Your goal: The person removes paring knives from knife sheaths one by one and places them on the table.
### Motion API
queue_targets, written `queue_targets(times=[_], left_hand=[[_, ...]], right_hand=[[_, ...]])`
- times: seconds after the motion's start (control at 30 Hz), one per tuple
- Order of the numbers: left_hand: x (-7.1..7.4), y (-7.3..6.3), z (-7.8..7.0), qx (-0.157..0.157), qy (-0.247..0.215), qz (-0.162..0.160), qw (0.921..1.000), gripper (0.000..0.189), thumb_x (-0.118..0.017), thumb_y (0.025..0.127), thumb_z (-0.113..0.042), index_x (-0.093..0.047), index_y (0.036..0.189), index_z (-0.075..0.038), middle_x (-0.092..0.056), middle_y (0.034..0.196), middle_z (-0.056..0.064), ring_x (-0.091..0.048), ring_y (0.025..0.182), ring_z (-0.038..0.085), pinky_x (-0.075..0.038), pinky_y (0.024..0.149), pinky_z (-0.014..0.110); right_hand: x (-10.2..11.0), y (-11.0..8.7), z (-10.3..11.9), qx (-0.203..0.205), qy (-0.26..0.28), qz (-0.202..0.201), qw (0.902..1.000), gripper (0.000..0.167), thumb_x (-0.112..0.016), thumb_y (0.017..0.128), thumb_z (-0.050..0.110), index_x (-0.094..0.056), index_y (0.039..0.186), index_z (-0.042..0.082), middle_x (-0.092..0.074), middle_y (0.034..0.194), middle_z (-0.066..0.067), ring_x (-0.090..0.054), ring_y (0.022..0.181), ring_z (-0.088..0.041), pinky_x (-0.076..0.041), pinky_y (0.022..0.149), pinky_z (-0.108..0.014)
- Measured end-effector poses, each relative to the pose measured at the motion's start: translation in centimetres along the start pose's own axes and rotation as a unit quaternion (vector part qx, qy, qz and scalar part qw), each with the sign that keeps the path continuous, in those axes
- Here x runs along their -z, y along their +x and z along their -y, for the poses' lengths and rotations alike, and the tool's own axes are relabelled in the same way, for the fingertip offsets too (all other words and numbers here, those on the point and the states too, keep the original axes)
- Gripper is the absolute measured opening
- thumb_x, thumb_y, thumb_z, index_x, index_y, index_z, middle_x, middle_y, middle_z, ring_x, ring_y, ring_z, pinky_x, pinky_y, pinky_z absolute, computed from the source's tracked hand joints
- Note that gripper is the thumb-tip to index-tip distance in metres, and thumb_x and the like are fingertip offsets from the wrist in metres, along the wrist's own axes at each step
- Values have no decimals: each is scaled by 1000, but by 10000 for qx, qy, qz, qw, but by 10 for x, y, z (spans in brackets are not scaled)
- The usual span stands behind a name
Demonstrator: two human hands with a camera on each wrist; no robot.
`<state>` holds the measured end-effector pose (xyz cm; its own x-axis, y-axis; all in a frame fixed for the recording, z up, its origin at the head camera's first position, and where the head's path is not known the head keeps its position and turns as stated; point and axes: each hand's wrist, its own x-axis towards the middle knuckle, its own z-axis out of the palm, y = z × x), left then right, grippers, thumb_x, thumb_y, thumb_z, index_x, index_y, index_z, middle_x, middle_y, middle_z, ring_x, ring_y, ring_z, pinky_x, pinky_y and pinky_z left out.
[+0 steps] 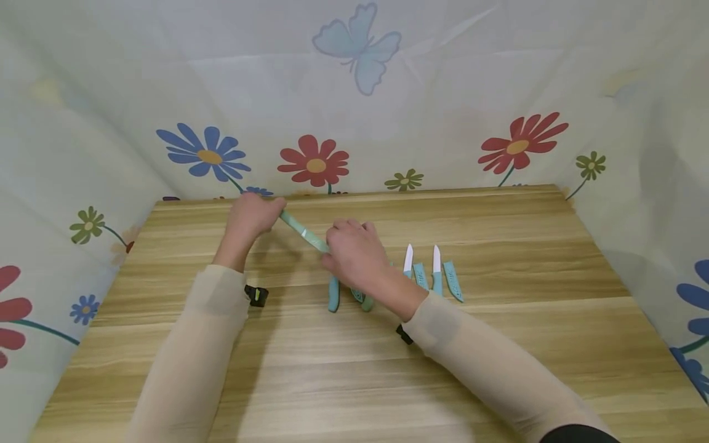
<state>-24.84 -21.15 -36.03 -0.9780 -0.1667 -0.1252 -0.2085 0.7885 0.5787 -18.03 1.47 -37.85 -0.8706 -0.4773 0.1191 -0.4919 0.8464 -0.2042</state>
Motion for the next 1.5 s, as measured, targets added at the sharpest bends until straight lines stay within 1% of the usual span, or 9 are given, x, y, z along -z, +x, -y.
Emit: queue_targets(times=[0.1, 0.23, 0.33, 0.47, 0.7, 1.0, 1.17, 1.37, 1.5], left_hand=[[-3, -3, 1, -58, -617, 75, 9980, 40, -56, 100, -40, -68, 82, -7, -67, 72, 9, -62, 62, 20, -44, 57, 32], [-8, -11, -1, -39, -1515, 277, 9881, 39, -57, 101, -37, -69, 100, 0, -66, 89, 11, -67, 68, 16, -55, 66, 30], [-13, -18, -2, -17, -2189, 447, 9747, 40, -58, 103, -35, -68, 114, 2, -63, 100, 11, -72, 77, 18, -60, 73, 29], [-21, -25, 1, -35, -2917, 728, 9537, 38, -59, 106, -32, -66, 119, 3, -65, 104, 12, -75, 86, 21, -62, 78, 30], [-29, -38, 3, -68, -3951, 1279, 9097, 34, -59, 110, -28, -60, 123, 3, -68, 117, 22, -77, 90, 21, -62, 85, 34], [-44, -55, 2, -246, -4891, 1731, 8545, 26, -55, 112, -17, -59, 120, 7, -76, 110, 15, -77, 103, 27, -58, 94, 40], [-57, -64, 3, -213, -5192, 1831, 8345, 24, -54, 111, -14, -60, 121, 7, -75, 109, 14, -76, 103, 25, -55, 100, 43], [-72, -73, -3, -55, -5622, 1953, 8036, 21, -51, 111, -12, -60, 117, 7, -73, 109, 16, -75, 105, 28, -57, 98, 39], [-79, -77, -6, 22, -5742, 1948, 7952, 22, -50, 112, -13, -58, 118, 6, -73, 111, 16, -75, 106, 28, -57, 98, 38]], right_hand=[[4, -5, -5, -36, 43, -4, 10000, 19, -74, 97, 32, -69, 85, 17, -54, 89, 6, -52, 90, -17, -42, 86, -41], [9, -13, -14, -96, 95, 6, 9999, 18, -73, 99, 33, -76, 100, 14, -60, 99, 5, -58, 101, -20, -44, 92, -44], [12, -18, -22, -145, 221, -98, 9996, 21, -74, 97, 31, -78, 108, 13, -63, 103, 4, -60, 106, -22, -44, 97, -47], [13, -26, -33, -158, 393, -299, 9987, 21, -75, 95, 27, -79, 109, 11, -66, 105, 3, -62, 108, -23, -45, 100, -49], [16, -38, -51, -30, 450, -553, 9974, 18, -77, 95, 24, -78, 107, 11, -69, 105, 0, -65, 102, -23, -49, 97, -51], [18, -51, -69, 84, 597, -757, 9953, 16, -76, 93, 17, -78, 107, 8, -72, 107, -4, -68, 98, -23, -53, 97, -50], [15, -57, -79, -8, 1108, -620, 9919, 17, -76, 94, 13, -75, 110, 5, -70, 110, -6, -69, 101, -24, -57, 91, -42], [13, -64, -92, 88, 1516, -519, 9870, 17, -71, 96, 9, -72, 113, 2, -69, 111, -8, -66, 103, -24, -57, 88, -40], [12, -68, -100, 221, 1526, -557, 9865, 21, -69, 98, 9, -72, 116, 1, -69, 113, -9, -66, 103, -25, -56, 89, -42]])
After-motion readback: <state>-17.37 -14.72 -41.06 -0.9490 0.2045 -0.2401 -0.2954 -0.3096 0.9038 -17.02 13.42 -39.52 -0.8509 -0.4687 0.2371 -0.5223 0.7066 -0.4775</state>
